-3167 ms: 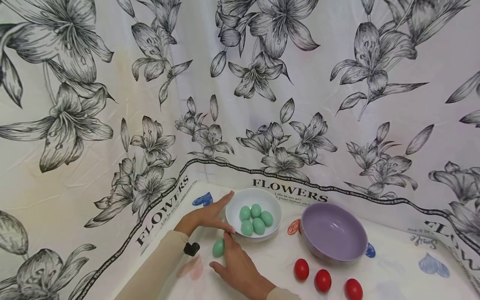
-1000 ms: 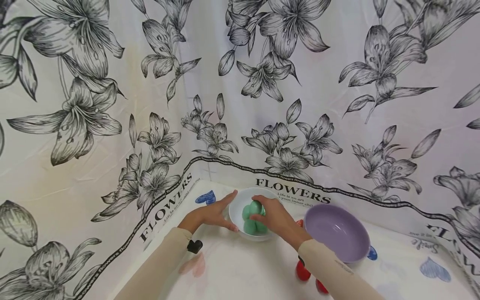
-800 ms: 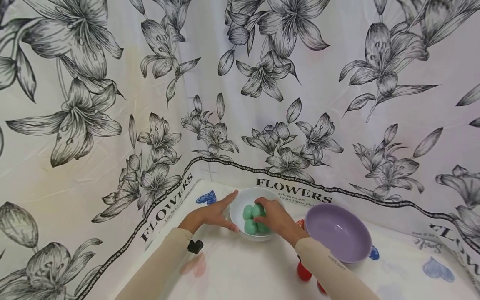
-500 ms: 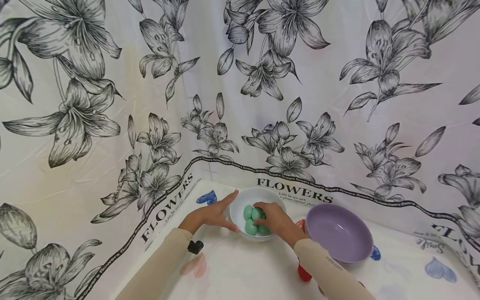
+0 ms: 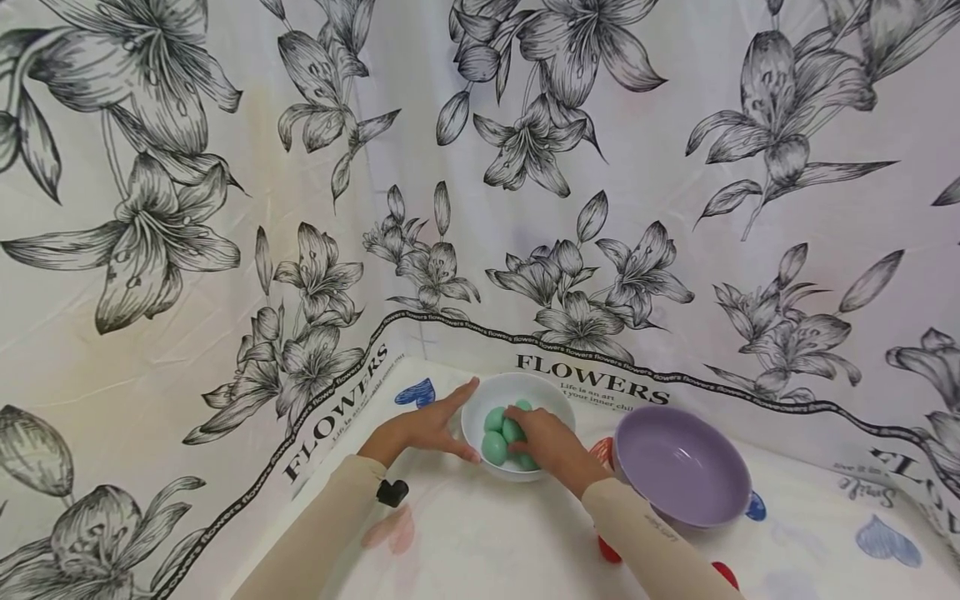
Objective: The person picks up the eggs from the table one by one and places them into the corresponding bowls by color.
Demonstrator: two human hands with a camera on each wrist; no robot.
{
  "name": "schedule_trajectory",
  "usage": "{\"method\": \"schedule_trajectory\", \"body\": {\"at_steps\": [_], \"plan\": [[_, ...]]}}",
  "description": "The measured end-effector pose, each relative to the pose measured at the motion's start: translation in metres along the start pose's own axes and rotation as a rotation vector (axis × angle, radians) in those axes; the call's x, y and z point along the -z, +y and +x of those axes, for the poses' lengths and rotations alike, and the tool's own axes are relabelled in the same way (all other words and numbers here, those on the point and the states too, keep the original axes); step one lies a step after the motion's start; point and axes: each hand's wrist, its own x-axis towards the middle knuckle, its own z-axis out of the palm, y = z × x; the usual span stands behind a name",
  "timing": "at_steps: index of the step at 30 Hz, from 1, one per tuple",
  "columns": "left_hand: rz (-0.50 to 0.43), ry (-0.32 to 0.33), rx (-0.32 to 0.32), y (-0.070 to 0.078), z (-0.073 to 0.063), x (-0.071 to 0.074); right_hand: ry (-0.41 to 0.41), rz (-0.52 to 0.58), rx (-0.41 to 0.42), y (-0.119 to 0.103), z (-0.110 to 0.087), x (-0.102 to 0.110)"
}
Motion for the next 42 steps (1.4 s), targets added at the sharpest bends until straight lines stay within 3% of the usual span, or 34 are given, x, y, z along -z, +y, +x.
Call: {"method": "schedule_trajectory", "body": {"at_steps": [6,15,24,28,32,35,39,42], "plan": [[0.000,0.001,0.003,0.005,0.004,-0.001,-0.014,-0.081,-0.008,-0.008,-0.004,0.004],[-0.007,-0.003,-0.011,0.006,0.008,-0.003,-0.083,-0.205,-0.091,-0.014,0.000,0.002],[-0.031,-0.010,-0.006,0.006,0.008,-0.008,-0.089,-0.291,-0.062,-0.010,0.000,-0.003],[-0.034,-0.018,0.008,0.006,0.007,-0.011,-0.067,-0.225,-0.069,-0.006,-0.006,0.000],[-0.027,-0.020,0.002,0.006,0.007,-0.012,0.027,-0.114,-0.068,0.002,-0.025,0.014],[-0.016,-0.011,-0.002,0.007,0.007,-0.010,0.117,-0.073,-0.058,0.016,-0.045,0.032],[-0.001,0.002,0.017,0.007,0.003,-0.003,0.126,0.046,-0.094,0.036,-0.073,0.064],[0.000,0.005,0.029,0.006,0.000,0.000,0.119,0.121,-0.097,0.063,-0.104,0.089]]}}
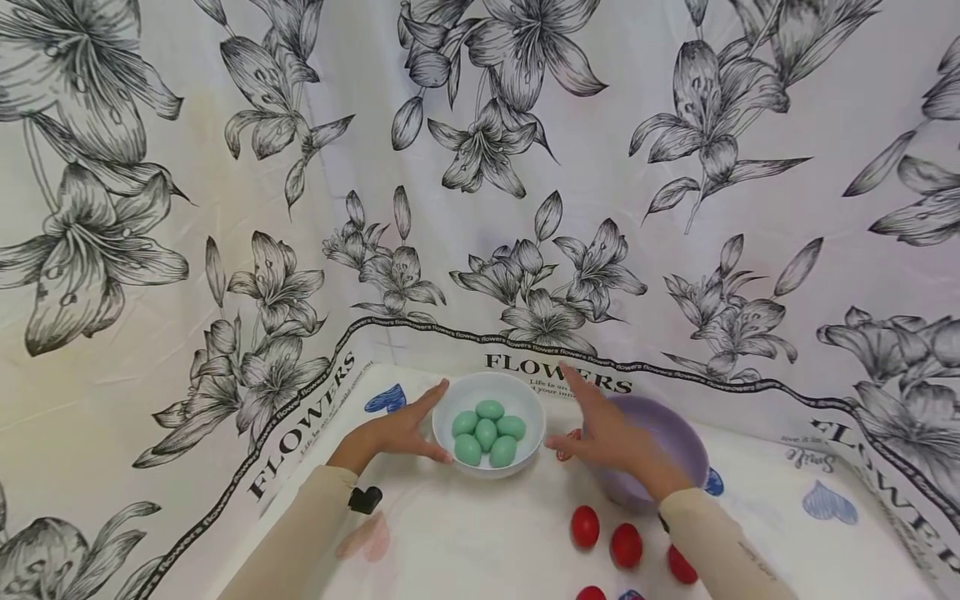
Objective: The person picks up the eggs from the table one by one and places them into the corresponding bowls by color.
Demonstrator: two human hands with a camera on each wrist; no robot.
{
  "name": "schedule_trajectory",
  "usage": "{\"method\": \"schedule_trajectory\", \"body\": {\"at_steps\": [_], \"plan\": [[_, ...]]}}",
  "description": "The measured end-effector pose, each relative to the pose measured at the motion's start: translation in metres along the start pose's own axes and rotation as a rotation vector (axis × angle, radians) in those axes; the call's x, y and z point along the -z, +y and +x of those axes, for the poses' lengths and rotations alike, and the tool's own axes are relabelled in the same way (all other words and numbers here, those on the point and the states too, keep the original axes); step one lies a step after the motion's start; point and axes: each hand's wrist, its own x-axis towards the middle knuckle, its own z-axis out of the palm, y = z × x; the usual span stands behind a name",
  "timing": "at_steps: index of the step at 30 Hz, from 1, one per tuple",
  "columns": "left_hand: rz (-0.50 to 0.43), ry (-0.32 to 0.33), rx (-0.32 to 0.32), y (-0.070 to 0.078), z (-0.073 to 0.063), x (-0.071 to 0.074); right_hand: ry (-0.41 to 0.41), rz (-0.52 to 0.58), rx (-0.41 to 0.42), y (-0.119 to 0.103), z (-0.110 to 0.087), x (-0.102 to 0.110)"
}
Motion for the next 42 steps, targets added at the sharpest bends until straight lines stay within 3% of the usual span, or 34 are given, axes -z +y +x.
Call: {"method": "schedule_trajectory", "body": {"at_steps": [3,9,12,16,21,31,34,42], "plan": [[-0.001,0.000,0.004,-0.001,-0.001,0.001,0.017,-0.008,0.031,0.035,-0.026,0.026],[-0.003,-0.003,0.007,-0.001,-0.001,0.002,0.005,-0.028,-0.089,0.094,-0.077,0.056],[0.001,-0.009,0.005,-0.002,0.000,0.001,-0.008,-0.035,-0.135,0.117,-0.100,0.060],[0.009,-0.008,-0.002,-0.004,0.000,-0.001,-0.038,-0.030,-0.154,0.141,-0.118,0.050],[0.017,-0.011,-0.008,-0.004,0.001,-0.002,-0.064,-0.012,-0.155,0.154,-0.123,0.041],[0.002,-0.011,0.015,-0.004,0.001,-0.002,-0.182,0.149,-0.155,0.148,-0.120,0.039],[-0.014,-0.019,0.008,-0.005,0.003,-0.005,-0.172,0.187,-0.143,0.151,-0.122,0.035],[-0.096,-0.006,0.003,-0.011,0.004,-0.007,-0.086,0.163,-0.081,0.167,-0.124,0.025]]}}
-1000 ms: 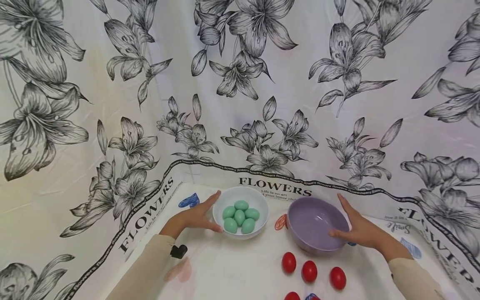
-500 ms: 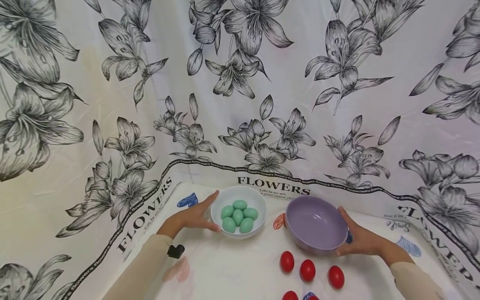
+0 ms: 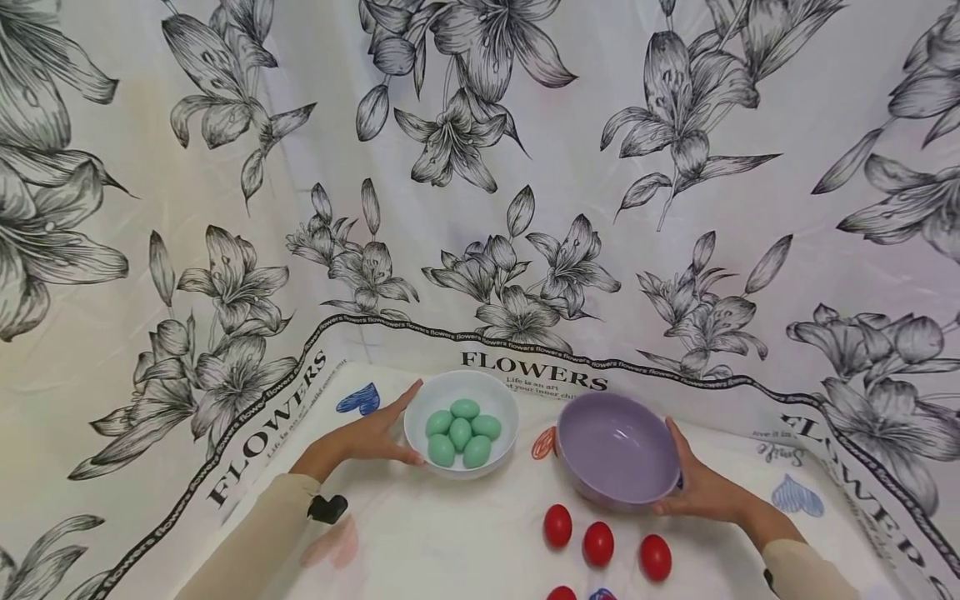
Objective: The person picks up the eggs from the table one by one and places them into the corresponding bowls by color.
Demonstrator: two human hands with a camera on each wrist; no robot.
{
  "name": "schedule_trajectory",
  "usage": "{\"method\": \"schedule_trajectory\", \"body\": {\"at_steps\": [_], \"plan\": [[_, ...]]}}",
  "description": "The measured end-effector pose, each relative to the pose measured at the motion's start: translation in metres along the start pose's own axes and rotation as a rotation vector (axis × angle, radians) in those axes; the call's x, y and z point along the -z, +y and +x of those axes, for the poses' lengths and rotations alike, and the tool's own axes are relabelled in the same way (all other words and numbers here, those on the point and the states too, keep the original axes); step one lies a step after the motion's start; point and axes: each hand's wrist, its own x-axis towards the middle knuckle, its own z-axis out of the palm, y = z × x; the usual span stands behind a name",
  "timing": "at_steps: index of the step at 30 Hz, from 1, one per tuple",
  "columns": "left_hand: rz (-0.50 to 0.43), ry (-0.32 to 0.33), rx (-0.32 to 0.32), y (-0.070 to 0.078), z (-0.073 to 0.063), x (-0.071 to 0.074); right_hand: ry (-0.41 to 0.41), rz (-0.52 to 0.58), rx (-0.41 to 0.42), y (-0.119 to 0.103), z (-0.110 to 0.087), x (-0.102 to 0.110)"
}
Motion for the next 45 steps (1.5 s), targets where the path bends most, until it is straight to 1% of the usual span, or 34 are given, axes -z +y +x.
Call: {"method": "schedule_trajectory", "body": {"at_steps": [3,5,7,9,10,12,13,14,16,18,19,20,22,24,25,28,30,32,35,38,45], "plan": [[0.001,0.007,-0.017,0.001,-0.003,0.000,0.020,-0.005,-0.024,0.001,0.001,-0.003],[0.019,0.026,-0.057,0.004,-0.007,0.000,0.029,-0.014,-0.045,0.000,0.002,-0.004],[0.035,0.074,-0.139,0.009,-0.013,-0.001,0.034,-0.020,-0.064,-0.002,0.005,-0.006],[0.035,0.145,-0.232,0.019,-0.020,-0.005,0.032,-0.003,-0.069,-0.004,0.008,-0.007],[0.021,0.185,-0.281,0.027,-0.023,-0.010,0.031,0.000,-0.071,-0.005,0.009,-0.007],[-0.006,0.259,-0.372,0.049,-0.027,-0.024,0.031,0.012,-0.077,-0.006,0.011,-0.007],[-0.020,0.284,-0.409,0.061,-0.028,-0.034,0.030,0.018,-0.081,-0.006,0.012,-0.007],[-0.029,0.296,-0.437,0.075,-0.029,-0.045,0.029,0.024,-0.084,-0.006,0.012,-0.007],[-0.043,0.296,-0.492,0.101,-0.029,-0.070,0.027,0.023,-0.094,-0.006,0.011,-0.007],[-0.052,0.266,-0.536,0.122,-0.027,-0.095,0.027,0.012,-0.103,-0.004,0.009,-0.006],[-0.066,0.241,-0.543,0.131,-0.026,-0.107,0.025,0.005,-0.109,-0.003,0.008,-0.005],[-0.075,0.215,-0.537,0.139,-0.024,-0.118,0.024,0.000,-0.112,-0.002,0.007,-0.005],[-0.078,0.183,-0.516,0.149,-0.020,-0.138,0.024,-0.008,-0.116,0.000,0.007,-0.003],[-0.064,0.157,-0.462,0.154,-0.014,-0.154,0.018,-0.003,-0.123,0.001,0.007,-0.002],[-0.050,0.148,-0.425,0.156,-0.011,-0.161,0.015,0.001,-0.126,0.001,0.007,-0.002],[0.003,0.126,-0.333,0.156,-0.002,-0.175,0.006,0.024,-0.139,0.000,0.006,-0.001],[0.019,0.100,-0.268,0.156,0.003,-0.182,-0.001,0.036,-0.151,0.000,0.006,-0.001],[0.028,0.075,-0.227,0.155,0.008,-0.187,-0.005,0.034,-0.157,0.002,0.006,-0.001],[0.031,0.058,-0.207,0.154,0.015,-0.193,-0.013,0.041,-0.172,0.004,0.006,-0.001],[0.020,0.060,-0.211,0.151,0.020,-0.198,-0.022,0.046,-0.174,0.006,0.007,-0.001],[-0.067,0.080,-0.221,0.141,0.029,-0.205,-0.025,0.054,-0.178,0.007,0.009,-0.002]]}}
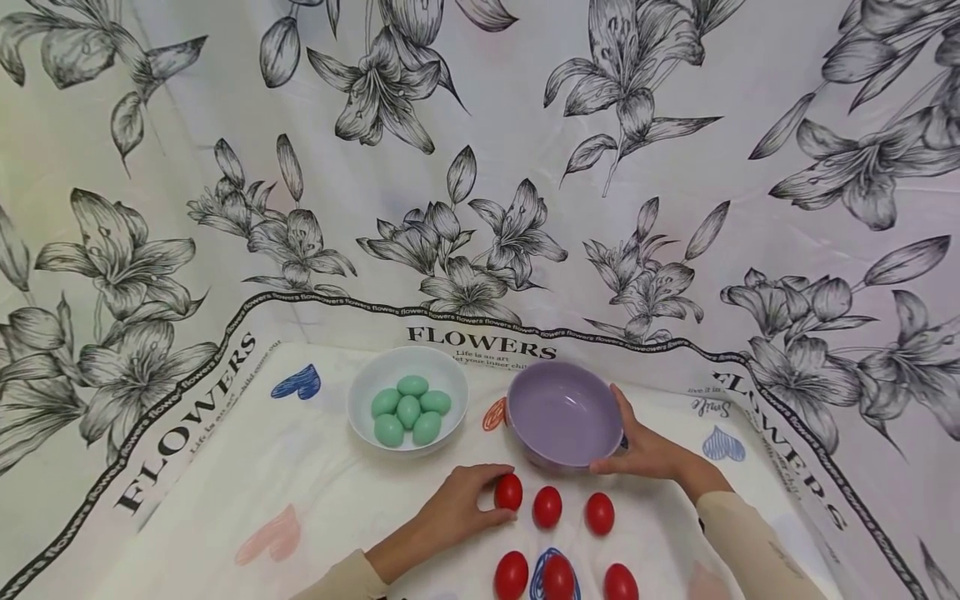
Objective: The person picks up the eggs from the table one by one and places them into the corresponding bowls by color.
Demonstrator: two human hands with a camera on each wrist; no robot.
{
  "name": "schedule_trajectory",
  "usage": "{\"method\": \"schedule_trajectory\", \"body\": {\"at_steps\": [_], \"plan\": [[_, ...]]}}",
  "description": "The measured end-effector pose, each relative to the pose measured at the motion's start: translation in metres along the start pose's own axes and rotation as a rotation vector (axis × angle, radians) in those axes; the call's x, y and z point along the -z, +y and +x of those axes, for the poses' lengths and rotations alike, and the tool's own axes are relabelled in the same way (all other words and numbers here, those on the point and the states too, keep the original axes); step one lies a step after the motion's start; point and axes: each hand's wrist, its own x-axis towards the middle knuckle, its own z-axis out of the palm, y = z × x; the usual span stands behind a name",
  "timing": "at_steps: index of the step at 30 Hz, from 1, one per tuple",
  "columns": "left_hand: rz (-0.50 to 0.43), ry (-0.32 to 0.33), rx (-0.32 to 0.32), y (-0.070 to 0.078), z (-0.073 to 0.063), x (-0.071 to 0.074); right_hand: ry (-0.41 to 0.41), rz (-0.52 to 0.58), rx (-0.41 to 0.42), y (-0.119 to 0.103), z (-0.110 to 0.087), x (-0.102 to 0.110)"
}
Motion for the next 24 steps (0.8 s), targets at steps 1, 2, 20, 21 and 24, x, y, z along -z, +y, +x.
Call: {"method": "schedule_trajectory", "body": {"at_steps": [1,2,20,21,24], "plan": [[-0.004,0.004,-0.001,-0.001,0.000,0.000,0.001,0.002,-0.003,0.000,0.000,0.000],[-0.005,0.008,0.000,-0.001,0.001,0.001,0.001,0.003,-0.005,-0.001,0.000,0.000],[0.021,0.115,-0.214,0.067,0.053,0.071,0.004,0.024,0.014,0.000,-0.003,0.002],[0.038,0.128,-0.219,0.069,0.060,0.076,0.001,0.023,0.010,0.000,-0.003,0.002],[0.054,0.151,-0.224,0.074,0.082,0.089,-0.008,0.025,0.002,-0.002,-0.003,0.002]]}}
